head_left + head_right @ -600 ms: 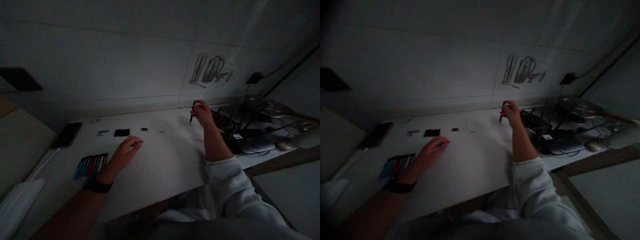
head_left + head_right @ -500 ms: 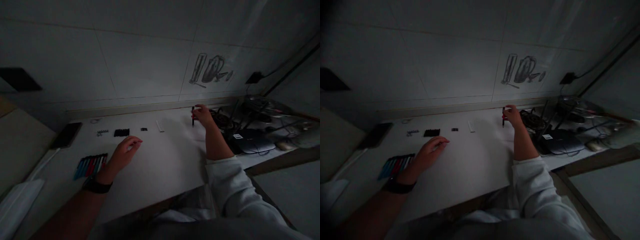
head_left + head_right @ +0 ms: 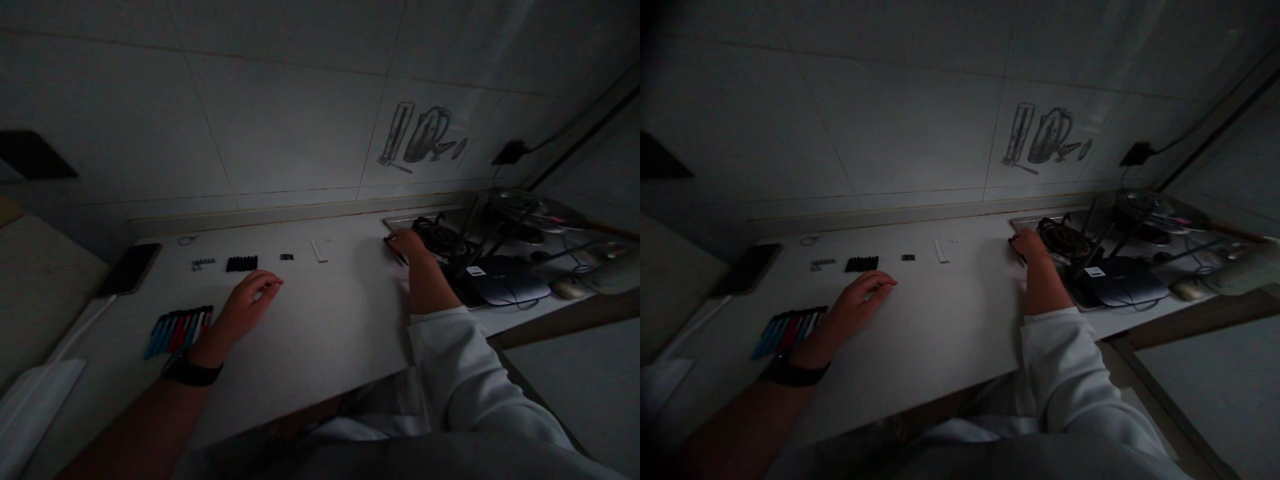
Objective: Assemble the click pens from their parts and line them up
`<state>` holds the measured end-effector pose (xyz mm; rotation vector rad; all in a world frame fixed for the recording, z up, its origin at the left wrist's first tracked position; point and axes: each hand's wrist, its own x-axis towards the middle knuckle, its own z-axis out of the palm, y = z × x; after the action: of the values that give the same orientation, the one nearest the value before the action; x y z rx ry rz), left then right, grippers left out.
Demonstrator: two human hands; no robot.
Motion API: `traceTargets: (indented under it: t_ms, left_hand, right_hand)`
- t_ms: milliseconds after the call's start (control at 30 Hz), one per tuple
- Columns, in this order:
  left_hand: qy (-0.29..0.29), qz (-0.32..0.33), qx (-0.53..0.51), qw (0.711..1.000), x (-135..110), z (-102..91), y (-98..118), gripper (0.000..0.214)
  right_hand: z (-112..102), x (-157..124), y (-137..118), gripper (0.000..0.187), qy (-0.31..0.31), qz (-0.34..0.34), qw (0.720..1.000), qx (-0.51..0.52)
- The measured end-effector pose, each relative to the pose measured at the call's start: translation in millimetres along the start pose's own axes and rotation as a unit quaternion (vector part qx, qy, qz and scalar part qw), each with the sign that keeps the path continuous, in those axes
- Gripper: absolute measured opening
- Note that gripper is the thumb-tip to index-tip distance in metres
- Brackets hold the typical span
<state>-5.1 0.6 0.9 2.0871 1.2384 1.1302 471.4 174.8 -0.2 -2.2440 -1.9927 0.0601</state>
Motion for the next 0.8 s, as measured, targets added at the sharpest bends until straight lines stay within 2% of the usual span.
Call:
traceTargets:
  t_ms: [400,800]
  left_hand:
    - [0.024,0.016,0.014,0.999,0.5,-1.6,5.1,0.020]
    - [0.006,0.007,0.015,1.000,-0.5,0.0,2.3,0.020]
  right_hand:
    - [-3.8,-0.9,0.2,0.031,-0.037,0.037,0.998,-0.046]
    - [-5.4,-2.8,-0.4,0.033,-0.045,0.034,0.997,-0.047]
